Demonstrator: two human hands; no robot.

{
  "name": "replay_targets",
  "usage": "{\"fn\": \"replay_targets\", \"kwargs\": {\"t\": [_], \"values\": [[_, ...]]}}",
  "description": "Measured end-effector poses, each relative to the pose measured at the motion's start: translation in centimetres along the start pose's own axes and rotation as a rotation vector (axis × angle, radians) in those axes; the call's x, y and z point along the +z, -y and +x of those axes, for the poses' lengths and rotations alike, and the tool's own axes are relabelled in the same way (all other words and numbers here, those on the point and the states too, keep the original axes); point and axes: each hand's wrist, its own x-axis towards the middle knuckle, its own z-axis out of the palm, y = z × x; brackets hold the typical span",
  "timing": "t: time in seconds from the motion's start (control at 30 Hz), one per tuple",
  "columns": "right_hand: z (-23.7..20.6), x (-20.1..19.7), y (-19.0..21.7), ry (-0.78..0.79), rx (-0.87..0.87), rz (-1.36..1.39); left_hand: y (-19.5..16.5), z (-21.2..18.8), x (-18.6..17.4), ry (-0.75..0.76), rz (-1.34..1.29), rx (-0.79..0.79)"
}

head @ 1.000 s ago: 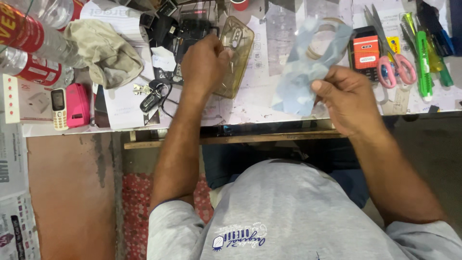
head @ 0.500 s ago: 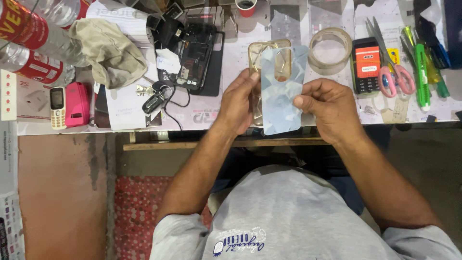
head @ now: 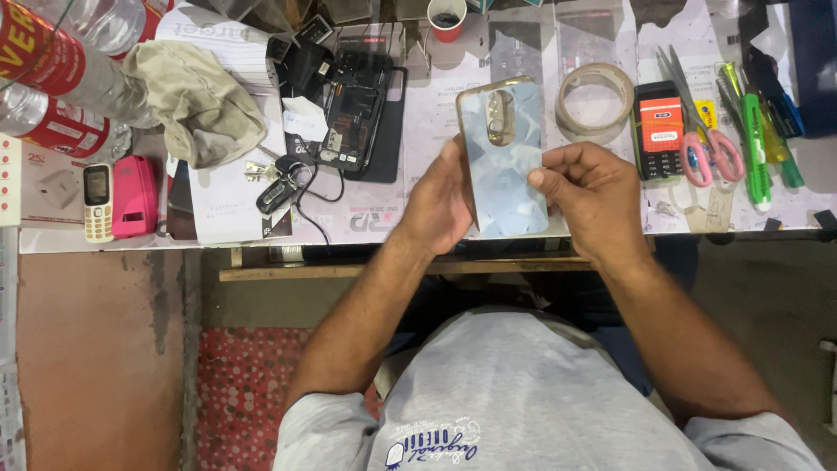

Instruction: The person uses a green tool to pry a transparent phone case from a smartphone, then applies a patterned protective film to the case. They cut pieces of clear tape with scissors and press the film onto the case, smoothing it around the camera cutout and edges.

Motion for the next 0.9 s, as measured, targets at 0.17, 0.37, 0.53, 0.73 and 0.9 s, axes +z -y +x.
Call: {"fn": "replay_targets", "kwargs": {"t": [0.17,0.37,0.53,0.73,0.9], "values": [[-0.2,0.3,0.5,-0.021,-0.045,-0.1,0.1,0.1,0.1,-0.001,0.021,-0.036],[-0.6,0.6,1.1,-0.042,-0.091,-0.204,-0.1,0.2,0.1,0.016,0.01,-0.091],[-0.6,0.6,0.9,-0.019,-0.088,-0.183,0.2,0.0,-0.1,0.001,-0.016,-0.087],[-0.4,-0.3,0.3,-0.005,-0.045,-0.057,0.2,-0.2,-0.4,0.014,-0.001,-0.075],[-0.2,-1.3,0.1,0.034,0.021,0.149,0.2,-0.2,-0.3,0.061,-0.04,-0.06]]}}
